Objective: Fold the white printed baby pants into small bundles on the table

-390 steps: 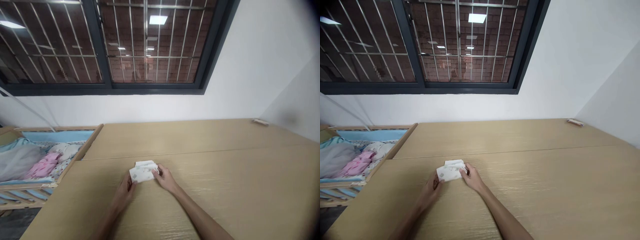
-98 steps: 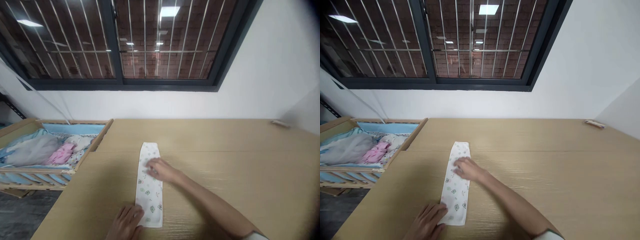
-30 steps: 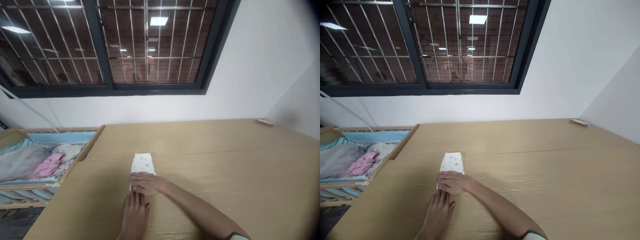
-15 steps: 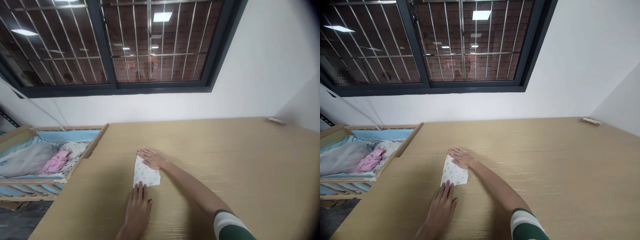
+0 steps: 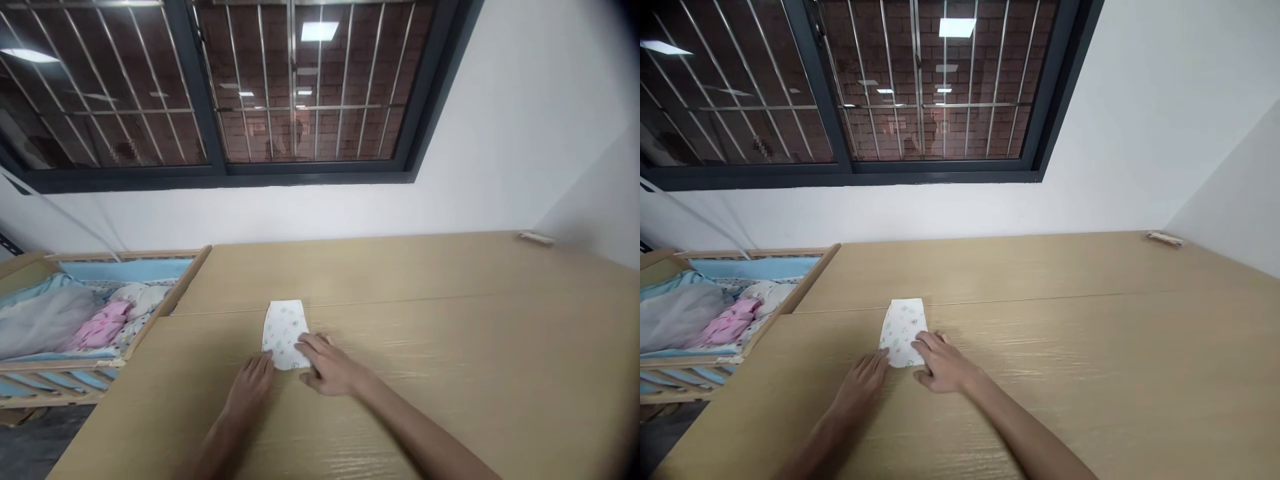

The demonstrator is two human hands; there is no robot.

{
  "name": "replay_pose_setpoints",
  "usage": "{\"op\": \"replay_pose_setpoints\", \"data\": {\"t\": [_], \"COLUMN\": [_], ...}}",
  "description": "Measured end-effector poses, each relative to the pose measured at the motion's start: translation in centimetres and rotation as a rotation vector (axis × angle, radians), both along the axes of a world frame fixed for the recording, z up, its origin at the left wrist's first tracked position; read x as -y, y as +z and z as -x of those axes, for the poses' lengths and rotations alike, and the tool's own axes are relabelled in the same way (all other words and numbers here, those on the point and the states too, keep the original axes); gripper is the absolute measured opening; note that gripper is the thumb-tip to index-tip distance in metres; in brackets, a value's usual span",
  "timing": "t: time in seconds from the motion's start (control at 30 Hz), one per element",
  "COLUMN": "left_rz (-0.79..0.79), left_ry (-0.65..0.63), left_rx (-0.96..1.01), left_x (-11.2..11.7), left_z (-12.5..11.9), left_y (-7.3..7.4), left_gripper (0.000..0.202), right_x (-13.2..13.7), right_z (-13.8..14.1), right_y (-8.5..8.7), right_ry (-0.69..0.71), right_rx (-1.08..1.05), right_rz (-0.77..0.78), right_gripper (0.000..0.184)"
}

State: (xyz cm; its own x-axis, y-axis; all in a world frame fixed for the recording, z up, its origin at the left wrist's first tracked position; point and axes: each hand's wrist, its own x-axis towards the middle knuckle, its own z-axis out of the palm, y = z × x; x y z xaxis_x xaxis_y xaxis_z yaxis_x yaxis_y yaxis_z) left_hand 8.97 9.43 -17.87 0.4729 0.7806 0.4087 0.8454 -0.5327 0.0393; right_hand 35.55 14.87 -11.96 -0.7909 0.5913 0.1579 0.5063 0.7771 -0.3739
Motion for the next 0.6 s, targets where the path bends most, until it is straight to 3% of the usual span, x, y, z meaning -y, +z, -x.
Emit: {"op": "replay_pose_setpoints", "data": {"t": [0.17,0.3,0.4,0.6], "left_rz": [0.067,0.215,0.38,0.447], "left_ry": [0.05,0.048,0.04,0.268], "left_rx": [0.114,0.278,0.439,0.661], "left_x": [0.4,1.8,2.0,-2.4], "left_z": [-0.7,0.2,0.9,0.3], "left_y": [1.4,3.3,3.9,3.5], "left_gripper": [0.031,0.026,0.024,0.035], "right_x": [2.0,2.6,2.1,-1.7], "right_z": [0.1,0.5,0.7,2.1], "right_y": [-1.6,-0.9,-0.3,-0.5], "right_ry": [-0.101,-0.153,-0.234,-0.326], "right_rx": [-0.129,-0.204,-0.263,-0.474], "right_rz": [-0.126,-0.086,-0.001,0.135], "right_gripper": [0.044,0.027,0.025,0.032]}}
